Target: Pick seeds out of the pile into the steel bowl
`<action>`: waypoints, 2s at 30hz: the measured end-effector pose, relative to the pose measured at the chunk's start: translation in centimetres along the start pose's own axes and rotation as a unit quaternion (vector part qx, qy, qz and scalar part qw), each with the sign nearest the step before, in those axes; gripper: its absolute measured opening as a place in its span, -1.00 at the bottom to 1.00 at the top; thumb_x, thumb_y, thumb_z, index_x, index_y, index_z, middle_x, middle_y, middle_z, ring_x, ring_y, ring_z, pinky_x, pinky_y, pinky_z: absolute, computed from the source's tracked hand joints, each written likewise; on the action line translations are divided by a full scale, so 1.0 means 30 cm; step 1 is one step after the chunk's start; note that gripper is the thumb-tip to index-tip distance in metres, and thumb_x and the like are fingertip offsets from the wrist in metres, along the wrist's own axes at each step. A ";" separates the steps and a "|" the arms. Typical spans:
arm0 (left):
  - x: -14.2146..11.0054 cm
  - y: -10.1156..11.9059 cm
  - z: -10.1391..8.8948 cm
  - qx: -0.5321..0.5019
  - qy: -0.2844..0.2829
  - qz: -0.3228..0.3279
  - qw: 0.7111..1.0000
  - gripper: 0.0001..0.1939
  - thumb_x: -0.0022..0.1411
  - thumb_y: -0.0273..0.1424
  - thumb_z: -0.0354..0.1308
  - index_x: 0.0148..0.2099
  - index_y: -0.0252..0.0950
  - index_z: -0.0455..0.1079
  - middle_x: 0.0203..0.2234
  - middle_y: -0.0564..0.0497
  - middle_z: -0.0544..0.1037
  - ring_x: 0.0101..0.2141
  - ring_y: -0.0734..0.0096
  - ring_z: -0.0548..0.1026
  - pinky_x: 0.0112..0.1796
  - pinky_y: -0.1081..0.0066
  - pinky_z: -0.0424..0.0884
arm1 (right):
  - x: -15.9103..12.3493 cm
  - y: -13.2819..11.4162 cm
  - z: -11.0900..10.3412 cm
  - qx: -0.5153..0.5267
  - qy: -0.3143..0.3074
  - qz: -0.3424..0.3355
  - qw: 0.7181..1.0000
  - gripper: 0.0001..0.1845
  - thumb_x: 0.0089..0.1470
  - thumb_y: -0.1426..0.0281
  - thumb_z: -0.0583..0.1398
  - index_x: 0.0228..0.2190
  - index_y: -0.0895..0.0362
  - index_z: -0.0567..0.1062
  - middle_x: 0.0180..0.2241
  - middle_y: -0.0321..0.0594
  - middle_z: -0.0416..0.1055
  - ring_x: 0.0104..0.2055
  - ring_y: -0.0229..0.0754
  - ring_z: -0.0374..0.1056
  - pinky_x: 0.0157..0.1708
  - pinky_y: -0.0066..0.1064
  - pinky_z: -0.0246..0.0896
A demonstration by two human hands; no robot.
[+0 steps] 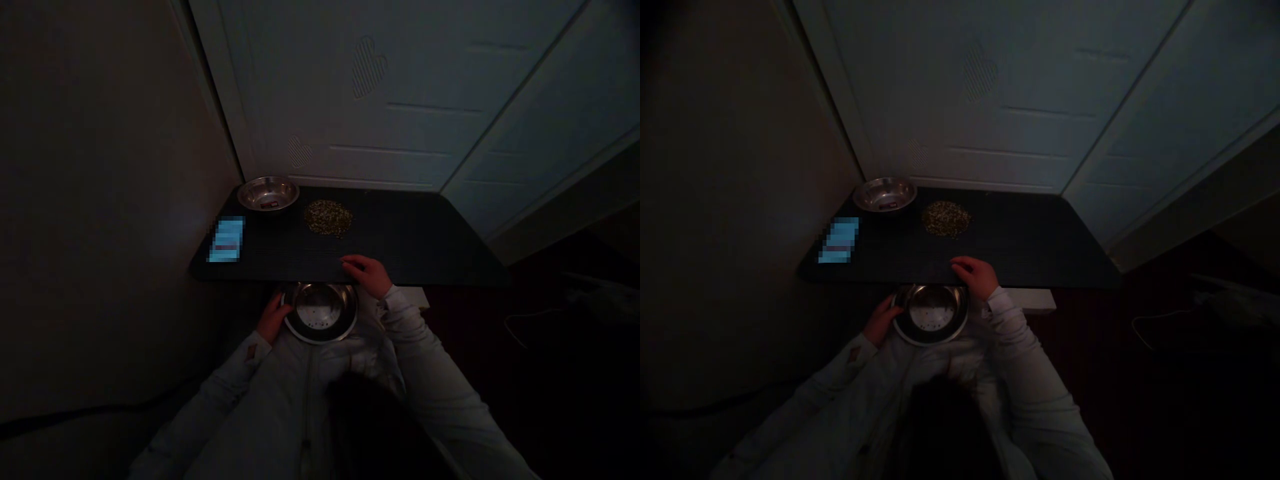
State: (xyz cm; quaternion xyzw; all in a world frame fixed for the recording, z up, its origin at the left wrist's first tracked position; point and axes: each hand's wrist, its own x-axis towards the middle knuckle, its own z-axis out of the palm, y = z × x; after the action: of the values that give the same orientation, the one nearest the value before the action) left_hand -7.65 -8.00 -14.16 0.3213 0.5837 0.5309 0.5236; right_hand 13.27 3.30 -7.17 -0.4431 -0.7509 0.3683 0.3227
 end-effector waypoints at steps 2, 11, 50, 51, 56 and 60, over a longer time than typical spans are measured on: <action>0.002 -0.003 -0.001 0.001 0.000 0.002 1.000 -0.57 -0.17 -0.44 0.07 -0.14 -0.26 0.33 -0.18 0.01 0.45 -0.12 0.20 0.33 -0.18 0.31 0.23 | 0.002 0.002 -0.011 0.037 0.032 0.004 0.999 -0.70 -0.13 0.24 0.08 -0.35 0.13 0.43 -0.47 -0.27 0.39 -0.45 -0.30 0.25 -0.42 -0.45 0.14; 0.002 0.002 -0.008 0.010 0.003 0.001 1.000 -0.59 -0.18 -0.45 0.08 -0.16 -0.29 0.35 -0.26 0.01 0.50 -0.16 0.19 0.36 -0.19 0.30 0.23 | 0.060 0.103 -0.111 0.029 0.154 0.037 0.987 -0.70 -0.17 0.25 0.10 -0.38 0.17 0.41 -0.47 -0.25 0.37 -0.43 -0.29 0.25 -0.39 -0.42 0.13; 0.001 0.000 0.019 0.048 -0.064 0.001 0.997 -0.58 -0.10 -0.37 0.11 -0.11 -0.25 0.32 -0.13 -0.02 0.42 -0.08 0.20 0.30 -0.08 0.26 0.14 | 0.049 0.061 -0.136 0.137 0.044 0.065 0.987 -0.73 -0.24 0.24 0.13 -0.46 0.17 0.39 -0.62 -0.38 0.26 -0.56 -0.38 0.16 -0.53 -0.51 0.04; 0.003 -0.001 0.017 0.051 -0.064 0.002 0.997 -0.58 -0.11 -0.37 0.11 -0.10 -0.25 0.32 -0.13 -0.02 0.42 -0.08 0.20 0.29 -0.08 0.26 0.14 | 0.044 0.068 -0.154 0.135 0.055 0.068 0.987 -0.74 -0.25 0.25 0.14 -0.48 0.17 0.39 -0.62 -0.38 0.25 -0.56 -0.38 0.15 -0.53 -0.51 0.03; 0.010 -0.008 0.007 0.067 -0.058 0.015 0.996 -0.56 -0.11 -0.37 0.12 -0.09 -0.24 0.30 -0.10 -0.02 0.39 -0.05 0.19 0.26 -0.05 0.25 0.10 | 0.016 0.080 -0.188 0.126 0.089 0.085 0.984 -0.82 -0.26 0.30 0.13 -0.57 0.17 0.37 -0.66 -0.39 0.22 -0.58 -0.39 0.11 -0.54 -0.51 0.01; 0.006 0.000 0.006 0.081 -0.064 0.023 0.994 -0.59 -0.11 -0.37 0.12 -0.12 -0.27 0.33 -0.15 -0.02 0.43 -0.09 0.19 0.30 -0.06 0.26 0.12 | 0.012 0.067 -0.173 0.102 0.092 0.092 0.986 -0.87 -0.28 0.35 0.12 -0.60 0.17 0.37 -0.66 -0.39 0.22 -0.58 -0.38 0.09 -0.55 -0.51 -0.01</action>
State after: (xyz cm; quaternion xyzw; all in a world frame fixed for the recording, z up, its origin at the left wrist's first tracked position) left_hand -7.51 -7.77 -14.20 0.4091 0.5828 0.4719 0.5199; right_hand 18.20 5.69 -6.10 -0.5069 -0.6326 0.4291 0.3984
